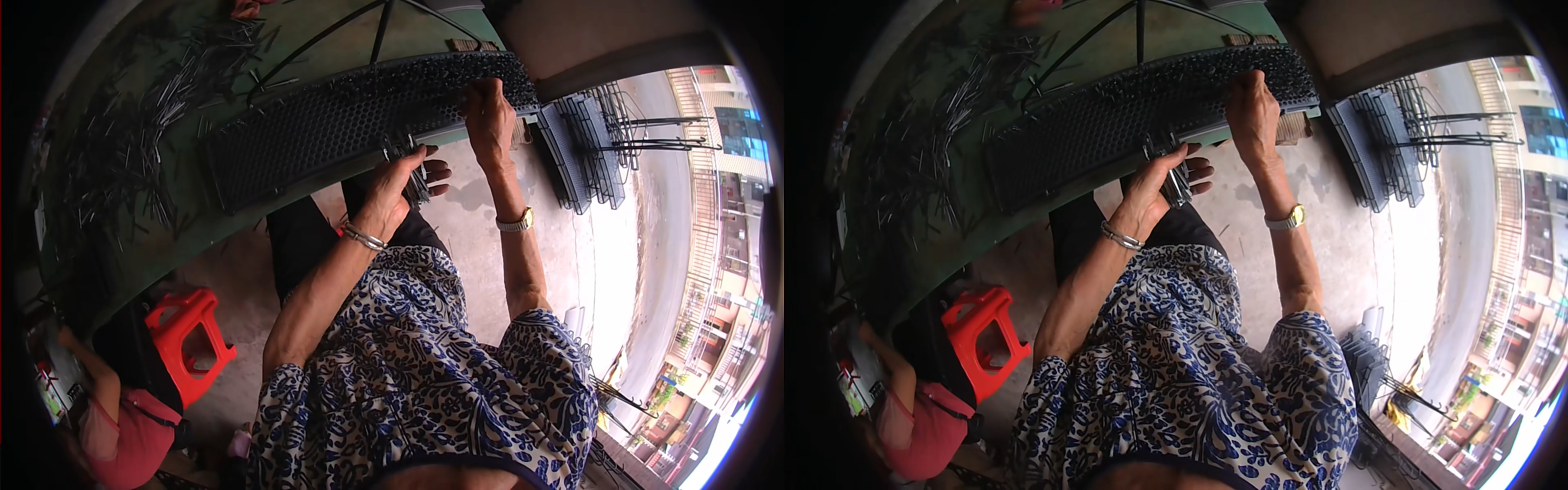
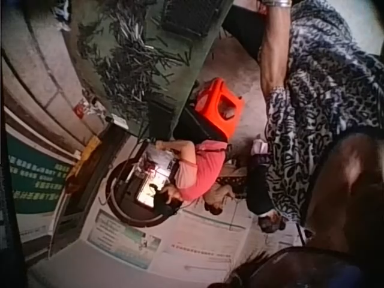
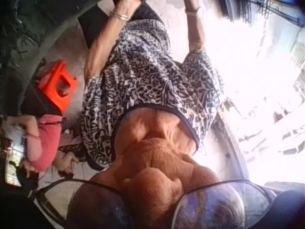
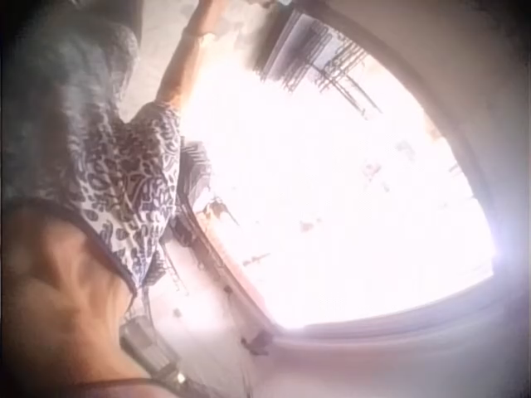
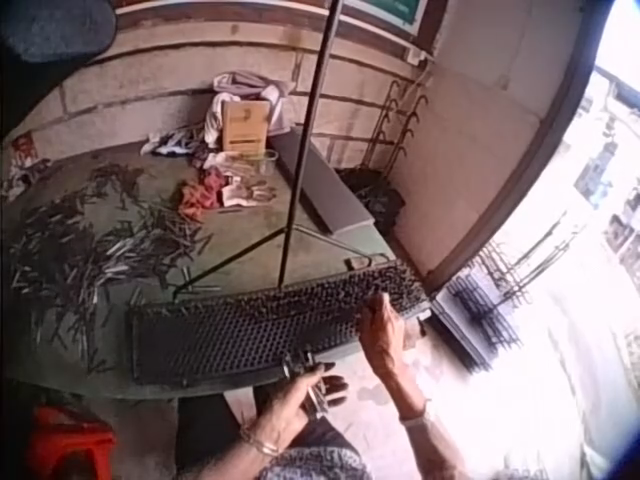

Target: Sorting and inserting metal rods into a perforated metal frame for assembly.

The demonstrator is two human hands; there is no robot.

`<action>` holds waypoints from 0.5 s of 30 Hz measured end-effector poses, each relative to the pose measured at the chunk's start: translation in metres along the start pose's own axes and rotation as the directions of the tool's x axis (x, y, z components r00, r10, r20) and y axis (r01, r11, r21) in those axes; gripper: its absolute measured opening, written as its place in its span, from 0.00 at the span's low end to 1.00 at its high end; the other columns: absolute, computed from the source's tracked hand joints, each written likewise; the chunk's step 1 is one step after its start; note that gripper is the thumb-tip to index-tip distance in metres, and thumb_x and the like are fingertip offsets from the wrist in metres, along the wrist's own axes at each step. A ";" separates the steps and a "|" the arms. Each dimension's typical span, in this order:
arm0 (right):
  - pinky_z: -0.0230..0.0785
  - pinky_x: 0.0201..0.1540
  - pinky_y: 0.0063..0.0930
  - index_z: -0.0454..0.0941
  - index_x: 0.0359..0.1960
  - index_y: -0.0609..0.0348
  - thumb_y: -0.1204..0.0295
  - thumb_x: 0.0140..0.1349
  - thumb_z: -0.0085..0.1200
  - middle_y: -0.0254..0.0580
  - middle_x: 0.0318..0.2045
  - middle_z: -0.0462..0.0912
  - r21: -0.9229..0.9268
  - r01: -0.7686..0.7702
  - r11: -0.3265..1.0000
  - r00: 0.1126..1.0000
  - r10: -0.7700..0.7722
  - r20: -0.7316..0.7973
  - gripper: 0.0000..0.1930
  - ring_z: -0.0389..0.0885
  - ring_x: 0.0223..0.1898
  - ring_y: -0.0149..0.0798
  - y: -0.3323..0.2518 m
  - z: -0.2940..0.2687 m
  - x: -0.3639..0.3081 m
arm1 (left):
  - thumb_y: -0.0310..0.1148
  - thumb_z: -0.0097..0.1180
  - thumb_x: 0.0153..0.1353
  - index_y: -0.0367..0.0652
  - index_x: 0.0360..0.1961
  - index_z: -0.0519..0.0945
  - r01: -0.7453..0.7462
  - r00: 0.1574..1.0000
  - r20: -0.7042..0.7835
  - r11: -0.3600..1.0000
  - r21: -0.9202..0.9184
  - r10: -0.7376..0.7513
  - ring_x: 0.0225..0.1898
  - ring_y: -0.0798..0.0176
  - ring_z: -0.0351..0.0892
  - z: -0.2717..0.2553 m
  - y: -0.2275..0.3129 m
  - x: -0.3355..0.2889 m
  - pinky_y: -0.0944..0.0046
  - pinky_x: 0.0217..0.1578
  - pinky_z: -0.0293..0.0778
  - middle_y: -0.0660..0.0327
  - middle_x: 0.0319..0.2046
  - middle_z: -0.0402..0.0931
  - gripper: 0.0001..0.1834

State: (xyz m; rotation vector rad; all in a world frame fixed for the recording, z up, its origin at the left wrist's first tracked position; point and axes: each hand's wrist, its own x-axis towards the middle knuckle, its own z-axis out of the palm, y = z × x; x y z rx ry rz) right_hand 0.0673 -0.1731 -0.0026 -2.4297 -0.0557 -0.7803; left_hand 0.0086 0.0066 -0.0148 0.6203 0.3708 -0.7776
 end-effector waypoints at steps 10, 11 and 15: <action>0.71 0.29 0.36 0.69 0.37 0.60 0.76 0.63 0.51 0.49 0.26 0.79 -0.052 0.060 0.997 0.998 -0.061 -0.014 0.05 0.80 0.27 0.49 -0.004 0.001 0.002 | 0.36 0.55 0.63 0.36 0.46 0.75 0.006 1.000 0.009 1.000 -0.002 -0.006 0.38 0.52 0.82 0.000 0.000 0.000 0.51 0.41 0.81 0.50 0.35 0.79 0.15; 0.71 0.30 0.36 0.69 0.37 0.60 0.75 0.63 0.51 0.49 0.27 0.80 -0.067 0.040 0.997 0.999 -0.040 -0.001 0.05 0.80 0.28 0.50 -0.006 0.000 0.002 | 0.36 0.55 0.63 0.36 0.46 0.75 0.005 1.000 0.008 1.000 -0.003 -0.005 0.38 0.52 0.82 -0.001 -0.001 0.000 0.51 0.41 0.81 0.50 0.35 0.79 0.15; 0.71 0.31 0.39 0.69 0.36 0.59 0.74 0.64 0.50 0.49 0.28 0.79 -0.069 0.021 0.997 1.000 -0.021 0.005 0.04 0.79 0.29 0.53 -0.002 0.004 -0.002 | 0.37 0.55 0.63 0.36 0.46 0.76 0.006 1.000 0.016 1.000 -0.012 -0.006 0.38 0.52 0.82 0.000 -0.002 0.000 0.51 0.41 0.81 0.50 0.35 0.79 0.16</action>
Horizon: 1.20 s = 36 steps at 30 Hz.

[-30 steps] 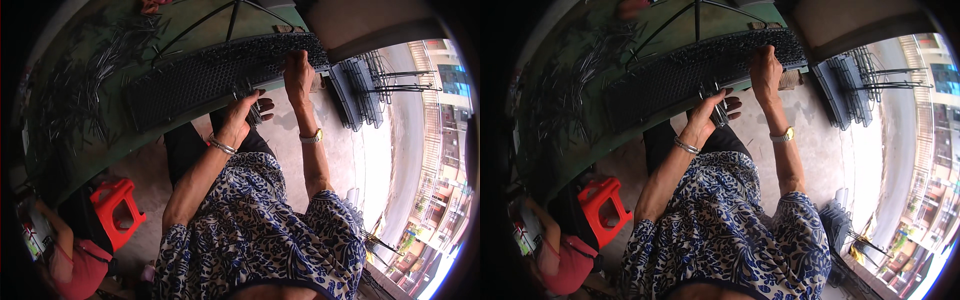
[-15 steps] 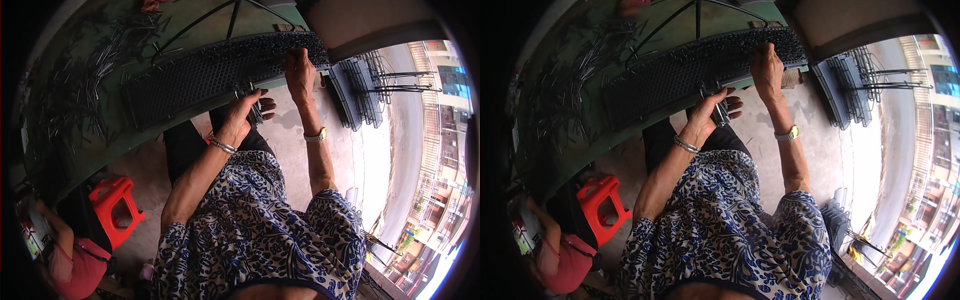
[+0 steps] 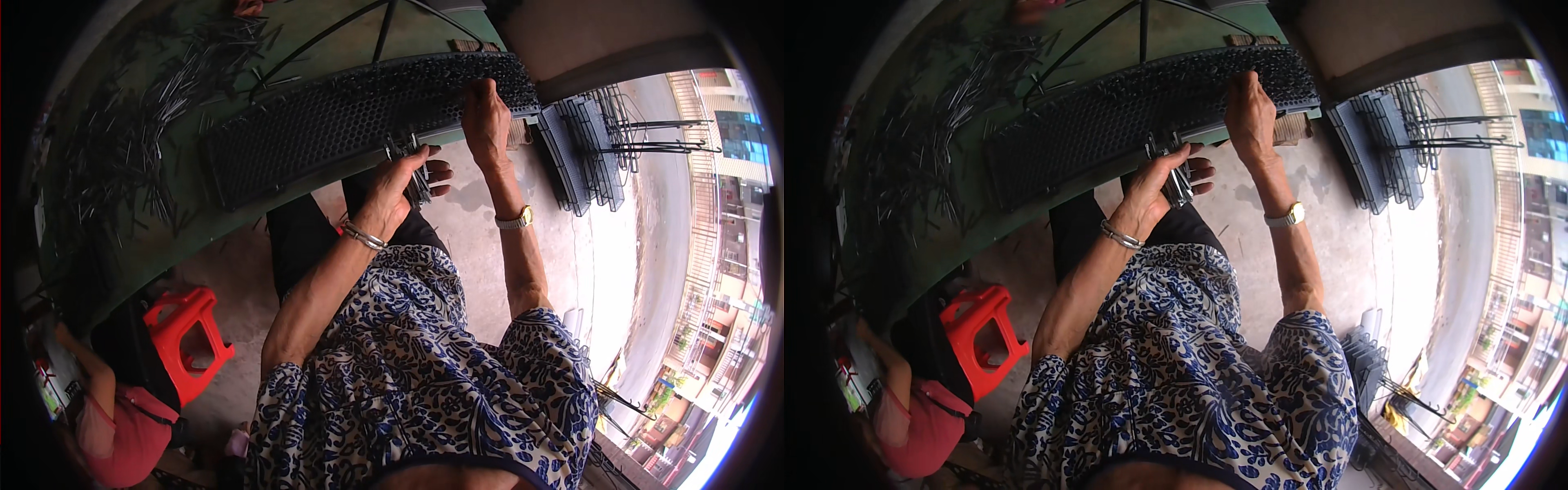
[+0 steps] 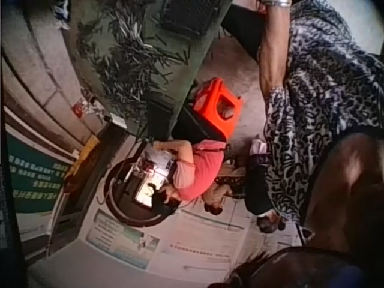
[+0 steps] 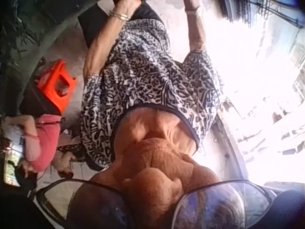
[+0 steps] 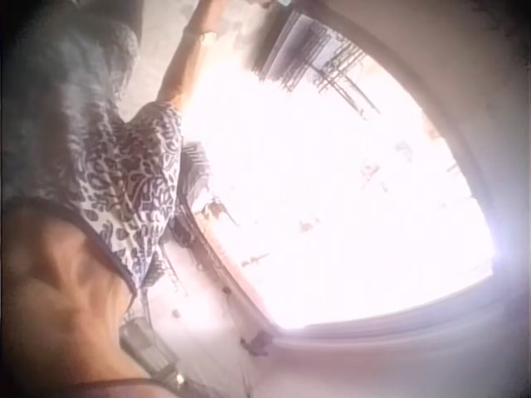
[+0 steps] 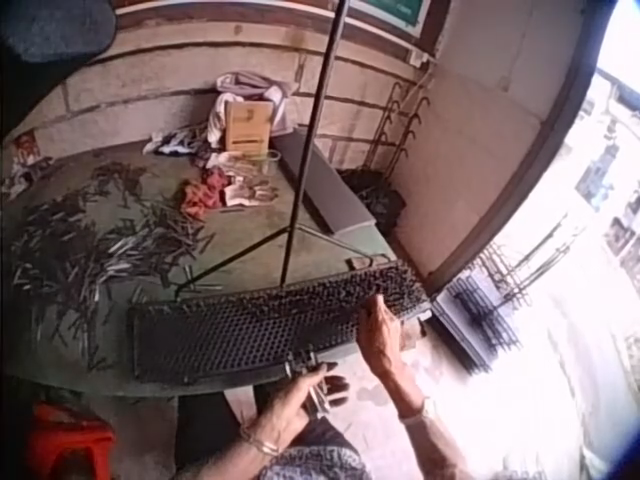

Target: Sorting and inserting metal rods into a perforated metal frame for assembly.

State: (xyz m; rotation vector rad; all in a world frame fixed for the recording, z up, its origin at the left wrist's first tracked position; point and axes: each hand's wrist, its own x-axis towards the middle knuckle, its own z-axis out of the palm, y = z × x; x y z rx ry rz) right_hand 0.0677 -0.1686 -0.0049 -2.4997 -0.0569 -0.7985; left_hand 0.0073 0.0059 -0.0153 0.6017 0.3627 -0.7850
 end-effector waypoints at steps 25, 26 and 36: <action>0.71 0.33 0.39 0.79 0.35 0.50 0.68 0.60 0.54 0.41 0.35 0.75 -0.209 -0.006 0.978 1.000 0.006 -0.003 0.04 0.77 0.34 0.46 -0.013 0.001 -0.011 | 0.42 0.56 0.63 0.39 0.45 0.78 -0.008 0.999 0.043 0.993 0.114 0.003 0.30 0.62 0.81 0.004 0.007 -0.011 0.60 0.30 0.80 0.57 0.29 0.79 0.17; 0.71 0.33 0.39 0.79 0.35 0.50 0.68 0.60 0.54 0.41 0.35 0.75 -0.210 -0.007 0.978 1.000 0.007 -0.004 0.04 0.77 0.34 0.46 -0.013 0.000 -0.012 | 0.42 0.56 0.63 0.39 0.45 0.78 -0.007 0.999 0.044 0.993 0.115 0.002 0.30 0.62 0.81 0.004 0.007 -0.011 0.60 0.30 0.80 0.57 0.29 0.79 0.17; 0.71 0.32 0.40 0.80 0.36 0.45 0.67 0.58 0.55 0.41 0.38 0.75 -0.242 -0.027 0.970 1.000 0.028 0.001 0.05 0.79 0.36 0.46 -0.009 0.000 -0.010 | 0.42 0.57 0.63 0.39 0.43 0.78 0.023 0.997 0.065 0.989 0.147 -0.033 0.19 0.74 0.61 0.005 0.006 -0.012 0.72 0.23 0.62 0.71 0.19 0.63 0.17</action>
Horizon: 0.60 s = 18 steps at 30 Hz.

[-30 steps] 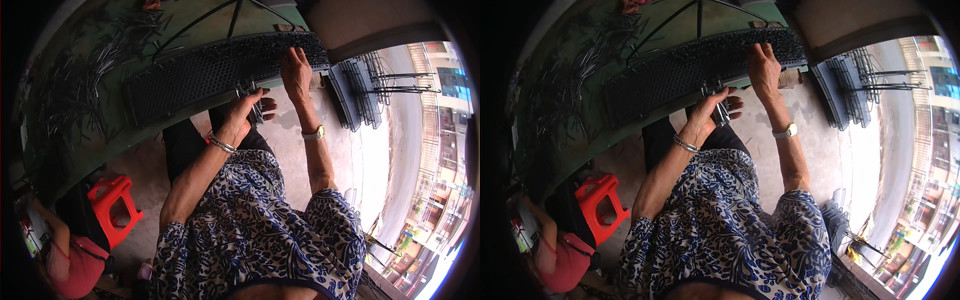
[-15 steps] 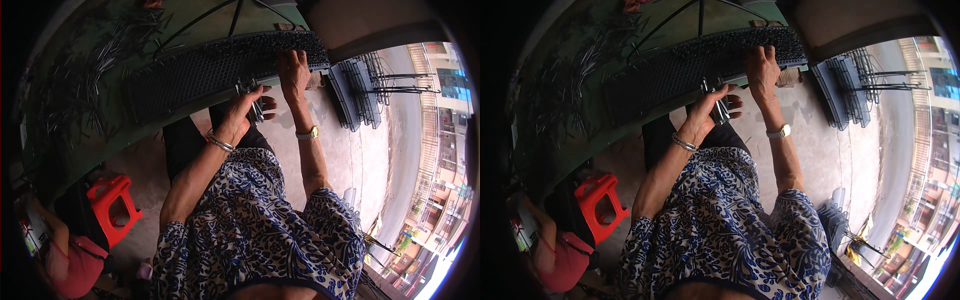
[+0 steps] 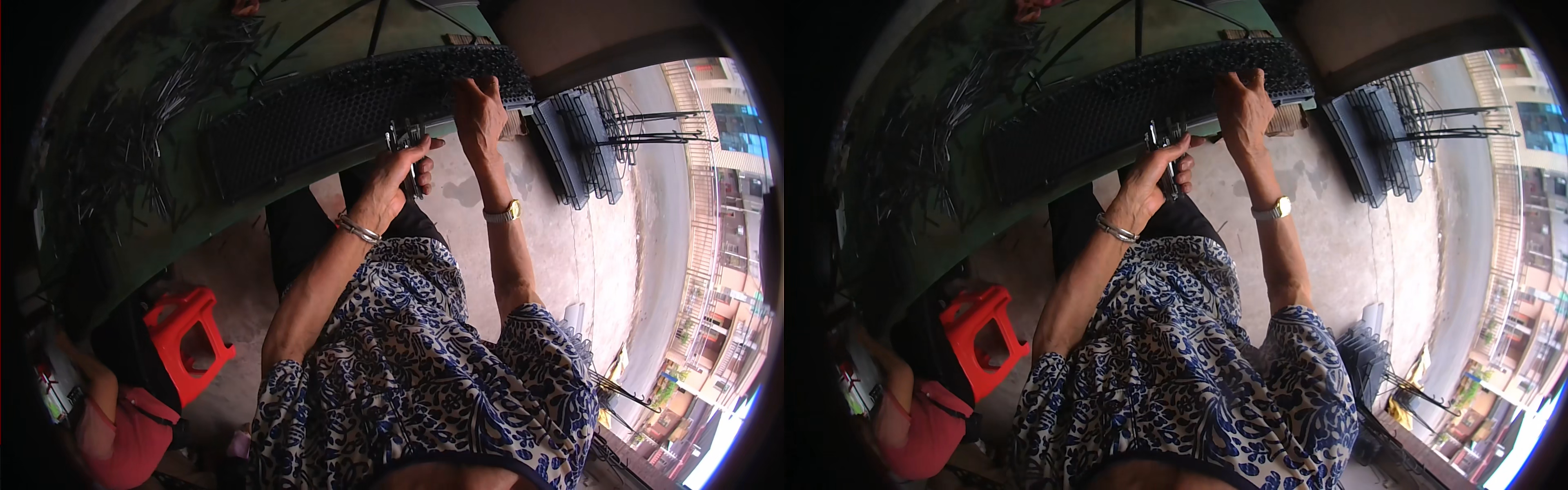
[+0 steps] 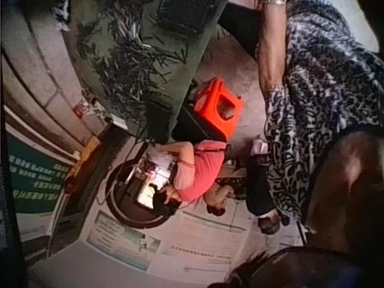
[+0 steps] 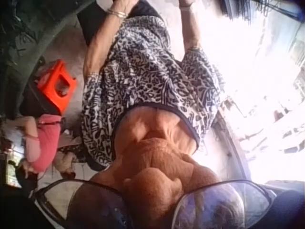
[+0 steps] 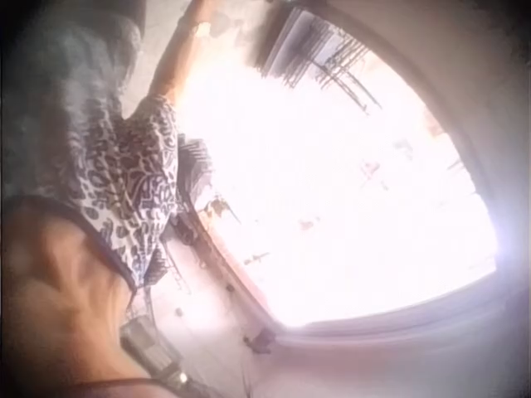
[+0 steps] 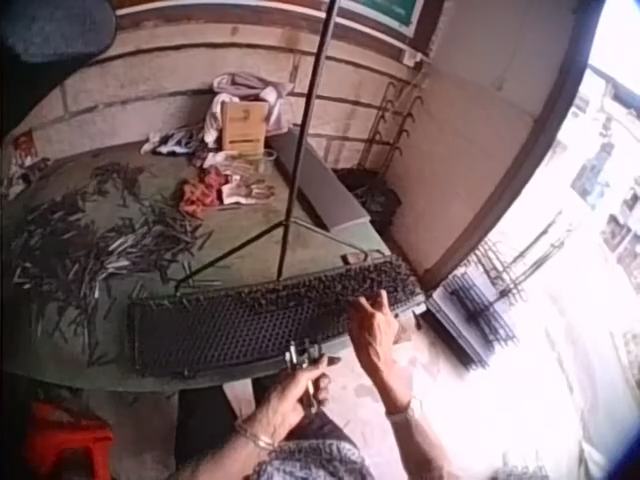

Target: Sorting and inserting metal rods into a perforated metal frame for assembly.

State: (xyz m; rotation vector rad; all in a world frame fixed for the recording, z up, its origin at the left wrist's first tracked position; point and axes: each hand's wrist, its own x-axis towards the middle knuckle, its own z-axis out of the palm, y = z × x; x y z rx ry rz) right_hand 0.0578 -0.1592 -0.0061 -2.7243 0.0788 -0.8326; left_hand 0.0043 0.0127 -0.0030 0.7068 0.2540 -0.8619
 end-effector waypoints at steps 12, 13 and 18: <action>0.71 0.35 0.37 0.80 0.39 0.47 0.70 0.60 0.54 0.40 0.36 0.75 0.126 -0.006 0.992 1.000 0.004 0.020 0.07 0.77 0.37 0.44 0.000 0.001 0.001 | 0.44 0.57 0.63 0.39 0.43 0.78 0.009 1.000 -0.008 1.000 0.020 -0.009 0.19 0.75 0.60 0.004 -0.001 -0.001 0.72 0.23 0.60 0.72 0.19 0.62 0.19; 0.70 0.35 0.37 0.80 0.39 0.48 0.71 0.60 0.54 0.41 0.35 0.75 0.191 0.006 0.981 1.000 -0.007 0.006 0.07 0.77 0.37 0.44 0.001 0.001 0.001 | 0.44 0.57 0.63 0.39 0.44 0.78 0.009 1.000 -0.008 1.000 0.023 -0.009 0.19 0.75 0.60 0.004 -0.002 0.000 0.72 0.23 0.61 0.72 0.19 0.62 0.19; 0.70 0.37 0.37 0.79 0.38 0.53 0.72 0.60 0.54 0.42 0.33 0.77 0.240 -0.058 0.969 0.998 0.059 0.004 0.06 0.77 0.36 0.46 -0.001 0.007 0.002 | 0.44 0.56 0.63 0.42 0.42 0.81 0.018 1.000 -0.006 0.999 0.028 -0.018 0.18 0.74 0.62 0.003 -0.003 0.001 0.70 0.21 0.63 0.72 0.17 0.62 0.17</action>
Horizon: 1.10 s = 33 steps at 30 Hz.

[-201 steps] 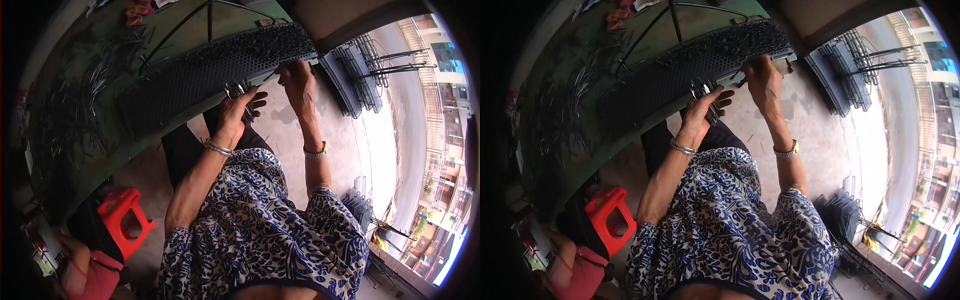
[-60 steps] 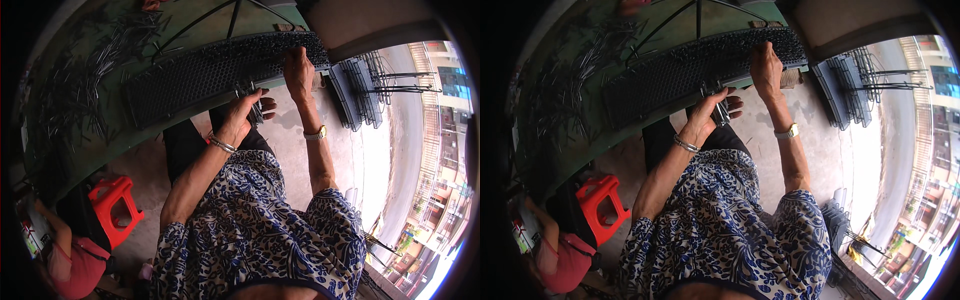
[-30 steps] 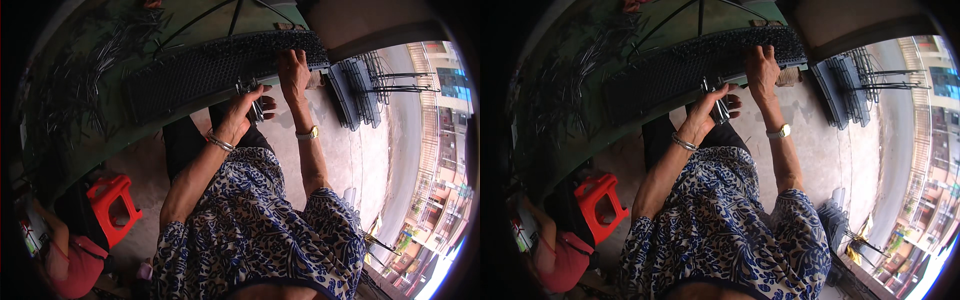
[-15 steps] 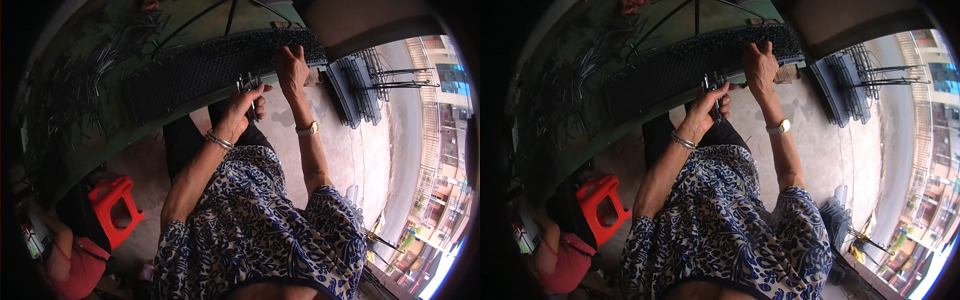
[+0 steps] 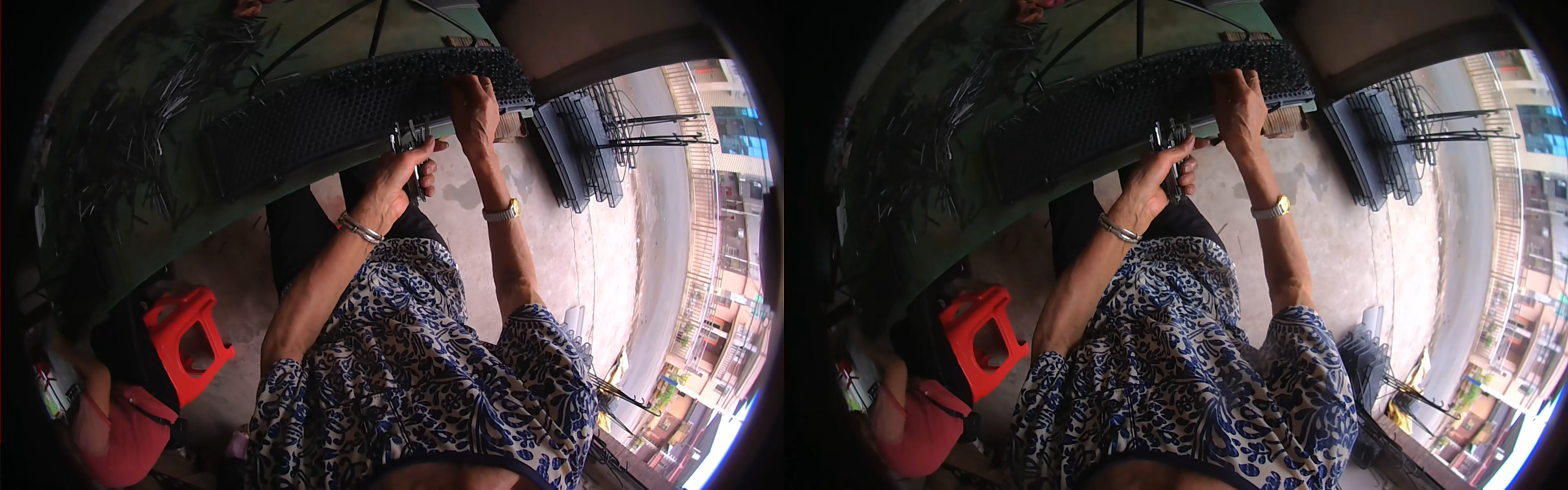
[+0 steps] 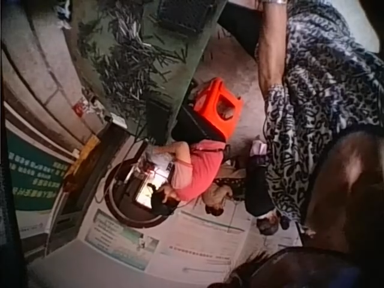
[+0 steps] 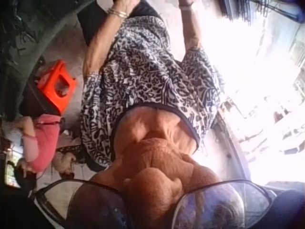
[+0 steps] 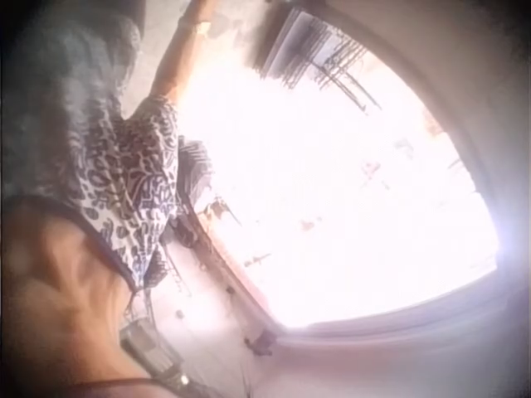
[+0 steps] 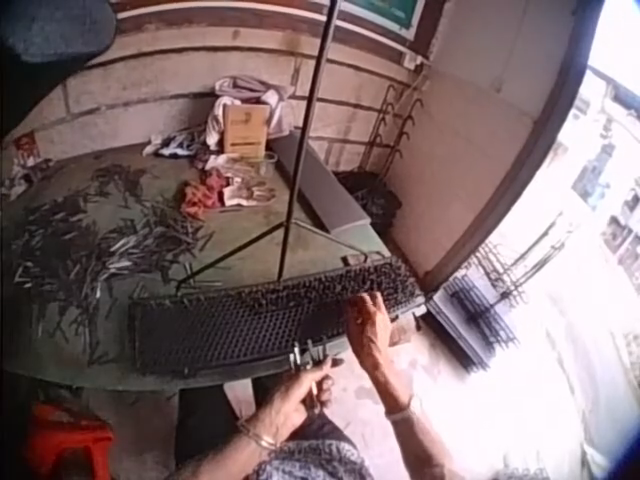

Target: Sorting and inserting metal rods into a perforated metal frame for assembly.

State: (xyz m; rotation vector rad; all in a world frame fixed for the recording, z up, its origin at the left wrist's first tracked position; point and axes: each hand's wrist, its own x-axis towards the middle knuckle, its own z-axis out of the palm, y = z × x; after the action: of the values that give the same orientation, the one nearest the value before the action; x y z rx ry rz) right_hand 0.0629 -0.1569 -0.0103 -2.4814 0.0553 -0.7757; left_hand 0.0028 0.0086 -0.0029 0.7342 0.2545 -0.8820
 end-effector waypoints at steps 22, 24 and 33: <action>0.71 0.35 0.34 0.80 0.38 0.55 0.77 0.60 0.52 0.42 0.32 0.78 0.066 0.111 0.992 0.990 -0.105 -0.098 0.07 0.78 0.33 0.44 -0.006 -0.001 -0.002 | 0.44 0.56 0.63 0.39 0.42 0.80 -0.017 1.000 0.007 1.000 -0.010 0.017 0.16 0.74 0.62 -0.002 -0.002 0.000 0.69 0.20 0.62 0.72 0.17 0.63 0.17; 0.71 0.34 0.34 0.80 0.38 0.55 0.76 0.60 0.53 0.42 0.32 0.78 0.041 0.092 0.995 0.991 -0.088 -0.100 0.07 0.78 0.32 0.44 -0.002 -0.001 -0.005 | 0.43 0.56 0.63 0.40 0.42 0.80 -0.012 1.000 0.015 1.000 -0.013 0.012 0.16 0.74 0.62 -0.002 -0.002 0.000 0.69 0.19 0.62 0.71 0.17 0.63 0.17; 0.70 0.32 0.33 0.82 0.41 0.49 0.68 0.61 0.55 0.41 0.35 0.76 -0.137 0.033 0.990 0.998 -0.040 -0.051 0.08 0.78 0.31 0.42 -0.002 -0.015 -0.018 | 0.43 0.57 0.62 0.40 0.42 0.80 -0.017 0.999 0.029 1.000 0.012 0.017 0.16 0.74 0.62 0.001 -0.002 -0.001 0.69 0.18 0.62 0.71 0.16 0.63 0.17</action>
State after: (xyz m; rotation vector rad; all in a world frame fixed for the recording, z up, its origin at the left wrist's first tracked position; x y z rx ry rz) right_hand 0.0401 -0.1585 -0.0080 -2.5962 0.0848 -0.8809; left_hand 0.0005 0.0073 -0.0031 0.7332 0.2174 -0.8778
